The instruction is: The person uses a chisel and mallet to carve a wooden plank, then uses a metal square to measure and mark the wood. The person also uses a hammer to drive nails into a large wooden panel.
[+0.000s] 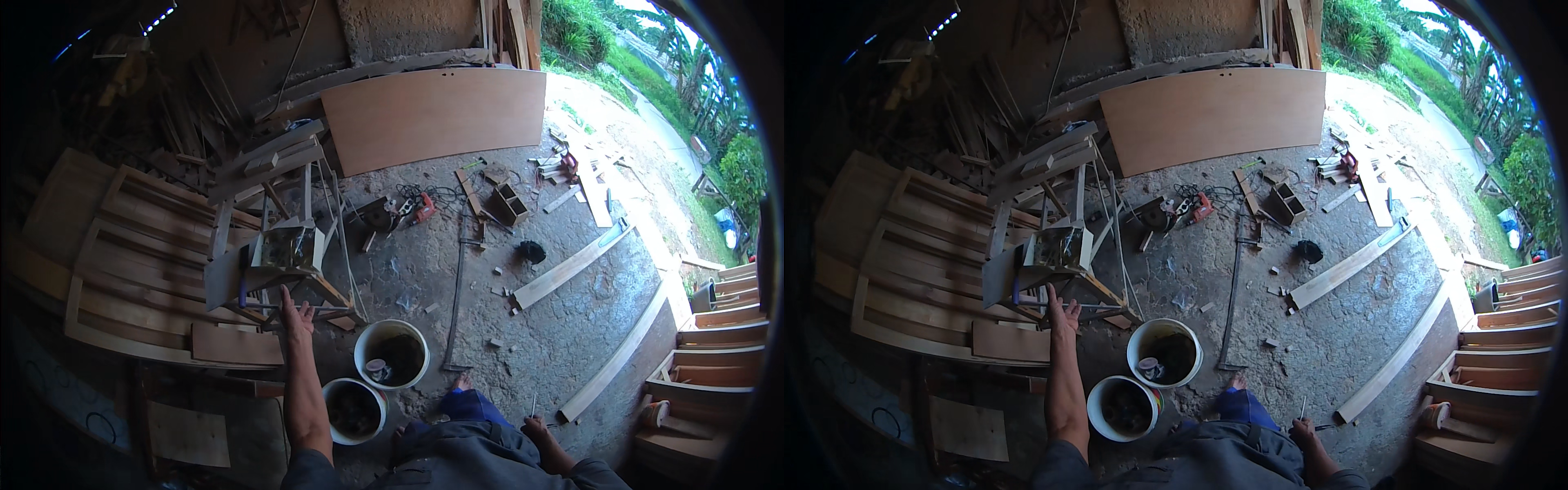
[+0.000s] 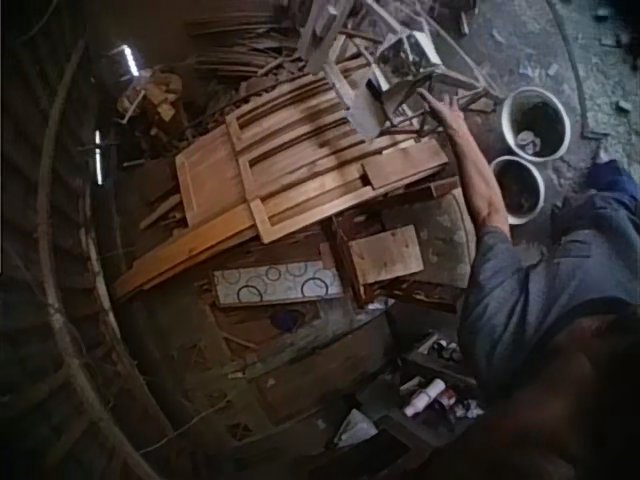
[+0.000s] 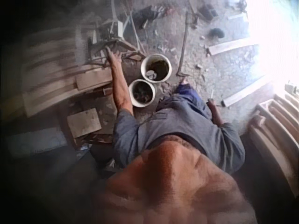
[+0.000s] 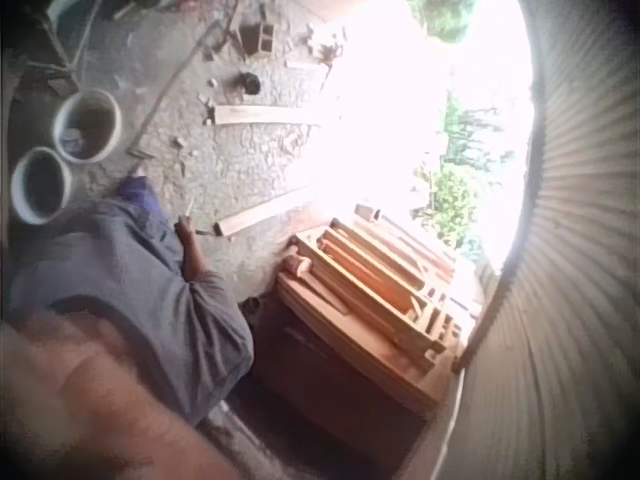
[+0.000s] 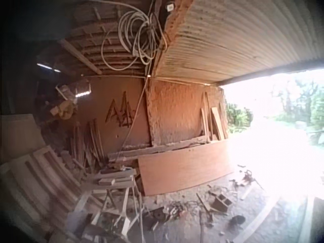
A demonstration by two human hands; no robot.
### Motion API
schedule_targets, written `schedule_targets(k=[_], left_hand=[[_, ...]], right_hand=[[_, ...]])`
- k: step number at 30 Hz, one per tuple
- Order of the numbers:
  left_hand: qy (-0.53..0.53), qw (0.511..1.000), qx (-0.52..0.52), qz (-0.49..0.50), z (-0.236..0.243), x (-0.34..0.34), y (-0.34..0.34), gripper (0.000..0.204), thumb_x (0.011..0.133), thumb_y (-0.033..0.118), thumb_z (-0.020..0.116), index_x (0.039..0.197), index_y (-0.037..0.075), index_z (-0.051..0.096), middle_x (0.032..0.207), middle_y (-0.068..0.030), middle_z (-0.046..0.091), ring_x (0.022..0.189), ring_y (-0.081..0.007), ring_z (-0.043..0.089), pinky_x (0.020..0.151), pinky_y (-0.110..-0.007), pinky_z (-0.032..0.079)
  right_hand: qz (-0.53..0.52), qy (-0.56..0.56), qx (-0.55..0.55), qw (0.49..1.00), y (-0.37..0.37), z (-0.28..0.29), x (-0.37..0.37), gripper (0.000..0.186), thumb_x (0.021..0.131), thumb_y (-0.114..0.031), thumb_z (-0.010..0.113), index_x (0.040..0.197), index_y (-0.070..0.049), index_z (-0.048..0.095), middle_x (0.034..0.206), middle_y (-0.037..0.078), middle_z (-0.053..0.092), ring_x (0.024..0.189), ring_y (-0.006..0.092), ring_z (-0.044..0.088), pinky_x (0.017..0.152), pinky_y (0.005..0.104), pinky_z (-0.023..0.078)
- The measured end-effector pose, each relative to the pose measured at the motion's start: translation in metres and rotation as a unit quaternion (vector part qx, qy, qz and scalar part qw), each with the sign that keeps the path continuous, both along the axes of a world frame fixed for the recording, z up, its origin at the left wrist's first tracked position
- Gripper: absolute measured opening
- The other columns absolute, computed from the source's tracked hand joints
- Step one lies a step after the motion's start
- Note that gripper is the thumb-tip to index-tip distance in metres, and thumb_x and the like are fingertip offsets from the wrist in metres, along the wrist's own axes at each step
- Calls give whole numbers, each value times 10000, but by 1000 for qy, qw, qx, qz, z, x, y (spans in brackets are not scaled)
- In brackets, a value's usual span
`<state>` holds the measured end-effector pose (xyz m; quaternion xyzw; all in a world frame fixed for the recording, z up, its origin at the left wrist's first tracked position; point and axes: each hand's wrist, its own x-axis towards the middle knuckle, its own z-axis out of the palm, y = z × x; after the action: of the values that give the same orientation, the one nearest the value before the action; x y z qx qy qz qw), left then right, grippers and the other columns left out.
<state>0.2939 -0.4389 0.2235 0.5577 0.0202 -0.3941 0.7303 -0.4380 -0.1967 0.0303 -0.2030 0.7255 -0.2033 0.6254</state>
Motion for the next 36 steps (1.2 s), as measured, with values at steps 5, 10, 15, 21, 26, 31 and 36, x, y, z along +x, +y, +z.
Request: schedule_targets(k=[5,10,15,21,26,31,36], left_hand=[[-4,999,37,25,-16,20,-71,1151,740,656,819,1591,138,242,1606,-174,265,1424,-429,359,1114,-527,348],[-13,994,98,53,-46,80,-103,696,846,535,776,1323,86,542,1175,-115,626,1068,-293,626,893,-456,543],[-5,987,104,119,-72,94,-114,504,899,225,708,1321,32,509,1238,-154,601,1101,-334,629,850,-500,583],[-86,986,-8,140,-86,82,-82,601,835,189,670,1371,3,472,1270,-152,585,1101,-313,634,894,-464,573],[-37,992,-34,118,-76,21,-42,576,846,275,692,1346,32,542,1294,-128,611,1144,-291,634,928,-439,556],[25,986,-2,163,-24,0,-75,610,904,408,685,1387,64,541,1356,-111,608,1178,-302,625,975,-459,534],[19,965,111,237,-5,-23,-79,582,912,362,674,1382,47,538,1316,-130,620,1175,-312,625,952,-459,543]], right_hand=[[-60,15,13,998,-32,-5,-52,118,882,-135,597,910,-52,517,633,47,469,519,195,511,441,392,384],[-164,28,-14,986,-110,4,-62,180,928,-190,595,953,-65,467,682,78,506,523,216,521,435,414,440],[-90,-11,-2,996,-192,3,-48,220,944,-218,597,1064,-103,452,748,104,516,565,235,521,455,458,465],[-29,-40,8,999,-293,-12,-12,303,926,-284,630,1095,-84,479,819,139,558,579,253,534,465,426,457],[4,-59,45,997,-406,-8,21,285,916,-290,639,1056,-89,493,712,98,543,502,213,525,410,409,429],[59,-51,-3,997,-554,-14,64,289,905,-333,662,1040,-113,533,751,89,562,526,204,543,444,406,486],[109,-18,-107,988,-705,45,155,273,959,-318,581,1103,-86,576,728,57,561,504,166,516,435,360,468]])
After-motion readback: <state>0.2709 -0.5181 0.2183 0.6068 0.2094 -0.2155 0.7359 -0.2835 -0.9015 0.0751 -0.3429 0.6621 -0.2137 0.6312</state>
